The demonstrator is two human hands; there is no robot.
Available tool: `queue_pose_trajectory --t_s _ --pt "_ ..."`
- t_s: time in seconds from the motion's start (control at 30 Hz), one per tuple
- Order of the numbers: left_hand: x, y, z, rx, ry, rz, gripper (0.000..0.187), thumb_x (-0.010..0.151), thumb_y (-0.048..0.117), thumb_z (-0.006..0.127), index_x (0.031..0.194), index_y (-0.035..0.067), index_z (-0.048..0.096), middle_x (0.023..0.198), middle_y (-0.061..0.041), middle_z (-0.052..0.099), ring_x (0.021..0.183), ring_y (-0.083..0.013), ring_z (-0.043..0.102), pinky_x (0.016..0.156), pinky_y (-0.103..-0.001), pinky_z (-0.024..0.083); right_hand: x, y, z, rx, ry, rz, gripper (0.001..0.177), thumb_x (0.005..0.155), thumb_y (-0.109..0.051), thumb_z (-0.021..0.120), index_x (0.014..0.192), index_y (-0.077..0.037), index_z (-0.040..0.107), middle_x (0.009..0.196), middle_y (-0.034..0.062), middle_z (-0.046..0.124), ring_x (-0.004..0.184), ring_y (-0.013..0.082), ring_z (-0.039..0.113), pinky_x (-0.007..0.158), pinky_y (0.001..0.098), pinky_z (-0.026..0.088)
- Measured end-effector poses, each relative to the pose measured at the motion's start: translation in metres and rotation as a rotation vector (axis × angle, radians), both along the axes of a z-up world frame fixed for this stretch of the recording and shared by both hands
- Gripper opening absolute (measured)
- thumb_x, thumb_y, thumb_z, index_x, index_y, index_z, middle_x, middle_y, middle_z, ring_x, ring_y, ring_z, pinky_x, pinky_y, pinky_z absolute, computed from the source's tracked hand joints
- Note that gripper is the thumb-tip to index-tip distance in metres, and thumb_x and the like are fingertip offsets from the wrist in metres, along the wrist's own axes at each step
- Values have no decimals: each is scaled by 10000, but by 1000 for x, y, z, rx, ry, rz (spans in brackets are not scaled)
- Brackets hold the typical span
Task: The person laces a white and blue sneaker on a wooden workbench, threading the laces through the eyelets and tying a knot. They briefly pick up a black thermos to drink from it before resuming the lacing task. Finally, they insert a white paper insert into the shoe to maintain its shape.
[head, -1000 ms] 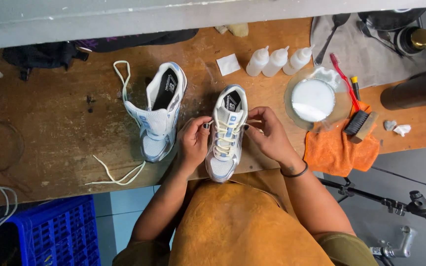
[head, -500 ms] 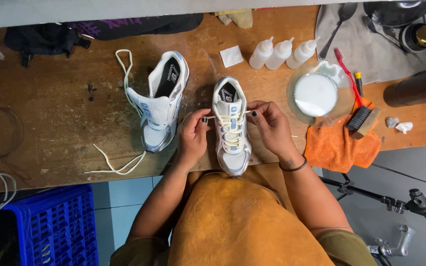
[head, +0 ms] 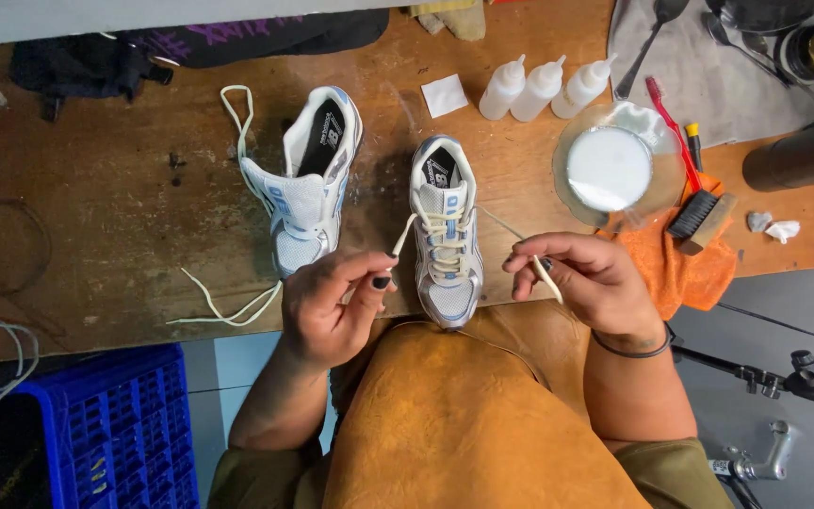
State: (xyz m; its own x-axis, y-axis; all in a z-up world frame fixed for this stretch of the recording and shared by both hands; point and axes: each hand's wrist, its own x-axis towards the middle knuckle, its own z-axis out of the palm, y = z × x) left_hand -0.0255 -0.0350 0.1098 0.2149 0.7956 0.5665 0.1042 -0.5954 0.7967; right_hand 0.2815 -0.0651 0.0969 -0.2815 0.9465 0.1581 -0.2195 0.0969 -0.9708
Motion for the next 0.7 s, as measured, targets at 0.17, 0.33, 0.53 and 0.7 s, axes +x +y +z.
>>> queue_pose_trajectory --t_s 0.17,0.33,0.53,0.7 --pt "25 -1 14 206 20 -77 162 966 42 617 1040 5 756 816 -101 749 646 -267 724 619 -366 618 -21 11 4 334 -367 -89 113 885 17 726 977 41 787 851 153 730 643 210 691 621 330 583" --pt "55 5 16 421 142 -117 193 1056 286 583 1047 160 729 981 -1 749 1129 -264 680 1065 -454 438 -58 26 6 727 -425 -18 194 967 -221 689 910 -66 791 1157 259 630 755 348 606 649 402 555" --pt "49 39 -38 183 243 -188 361 1038 411 492 899 96 601 1244 -181 634 1349 -480 458 1157 -652 173 -40 31 -8 475 -408 -310 173 935 -19 746 1107 -7 757 849 110 697 684 210 631 623 355 529" --pt "58 20 -59 455 538 177 102 997 185 636 911 143 670 1048 -30 616 1177 -255 587 1147 -578 196 -46 38 -27 113 -624 -416 82 932 -112 798 965 -65 741 604 67 681 512 168 637 496 305 491"
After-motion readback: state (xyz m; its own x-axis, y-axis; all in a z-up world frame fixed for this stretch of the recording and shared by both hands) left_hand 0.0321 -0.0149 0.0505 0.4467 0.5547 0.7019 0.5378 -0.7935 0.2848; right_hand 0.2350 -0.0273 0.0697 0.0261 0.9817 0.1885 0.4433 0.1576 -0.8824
